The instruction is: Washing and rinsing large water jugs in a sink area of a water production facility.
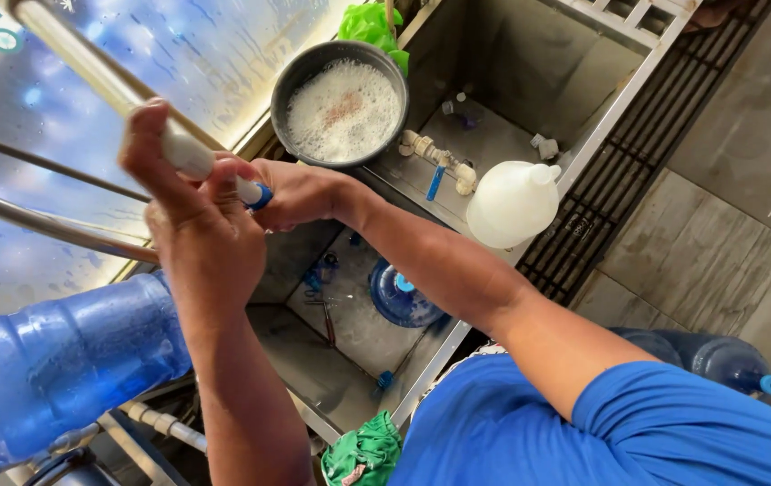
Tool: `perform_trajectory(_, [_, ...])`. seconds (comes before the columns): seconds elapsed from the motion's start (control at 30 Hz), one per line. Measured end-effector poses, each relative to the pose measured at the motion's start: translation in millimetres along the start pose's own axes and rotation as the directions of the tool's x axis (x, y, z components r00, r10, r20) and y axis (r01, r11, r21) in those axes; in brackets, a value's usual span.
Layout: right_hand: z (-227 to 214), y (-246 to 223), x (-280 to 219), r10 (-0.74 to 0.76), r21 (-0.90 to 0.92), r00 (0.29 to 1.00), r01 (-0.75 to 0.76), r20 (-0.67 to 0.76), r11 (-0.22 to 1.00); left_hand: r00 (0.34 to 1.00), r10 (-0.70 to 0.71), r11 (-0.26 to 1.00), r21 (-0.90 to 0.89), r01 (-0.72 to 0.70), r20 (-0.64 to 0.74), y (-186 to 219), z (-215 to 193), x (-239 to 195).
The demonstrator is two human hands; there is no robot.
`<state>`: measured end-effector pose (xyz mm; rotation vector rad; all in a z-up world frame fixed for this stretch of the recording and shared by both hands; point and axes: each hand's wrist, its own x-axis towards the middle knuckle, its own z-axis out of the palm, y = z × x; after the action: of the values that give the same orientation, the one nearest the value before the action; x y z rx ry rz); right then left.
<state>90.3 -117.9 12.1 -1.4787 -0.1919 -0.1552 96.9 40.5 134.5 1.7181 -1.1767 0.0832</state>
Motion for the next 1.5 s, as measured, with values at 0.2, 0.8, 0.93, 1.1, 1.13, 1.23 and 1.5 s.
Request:
perform_trajectory(0.2, [51.3,-2.7,-13.9,-0.329,-0.304,0.879,0.228,-0.344,0.925,0.988,0.092,0.976,-0.187,-0.115,-0.127,-26.6,25.5,3.4])
perform_trajectory(0.8, [20.7,6.1,2.3,-0.172,-0.258,0.972,0.127,-0.157,0.958,0.941,-0.274,0.852,-0.503,0.141,-0.199,-21.3,24.5,16.0])
perform_trajectory(0.93, [16.5,-32.2,-69.2,-0.062,-0.737,0.988,-0.065,-0.143,0.672,0.941,0.217,0.924,0.365,-0.112,-0.259,7.7,35.8,-43.8])
perform_trajectory(1.1, [-27.1,-35.2,-200.8,0.101,-0.839,0.966,-0.257,-0.238,0.480,0.978,0.184,0.960,0.233,-0.157,-0.099,28.3,92.6,-90.7])
perform_trajectory(1.13, [-35.0,-51.4,-221.5,0.021,-0.774,0.915,-0.352,-0.403,0.526,0.994,0.105,0.990,0.099,-0.102,-0.020,21.9,110.9,-94.0])
perform_trajectory(1.23, [-63.0,-78.0,-286.2,-0.130,-0.625,0.705,-0.509,-0.697,0.592,0.986,0.027,0.997,-0.069,-0.016,0.166,18.6,168.4,-97.1])
perform_trajectory(1.5, [-146.1,-20.6,-384.2,-0.044,-0.703,0.783,-0.532,-0.621,0.472,0.897,0.043,0.984,-0.172,0.038,0.439,9.5,323.3,-106.1])
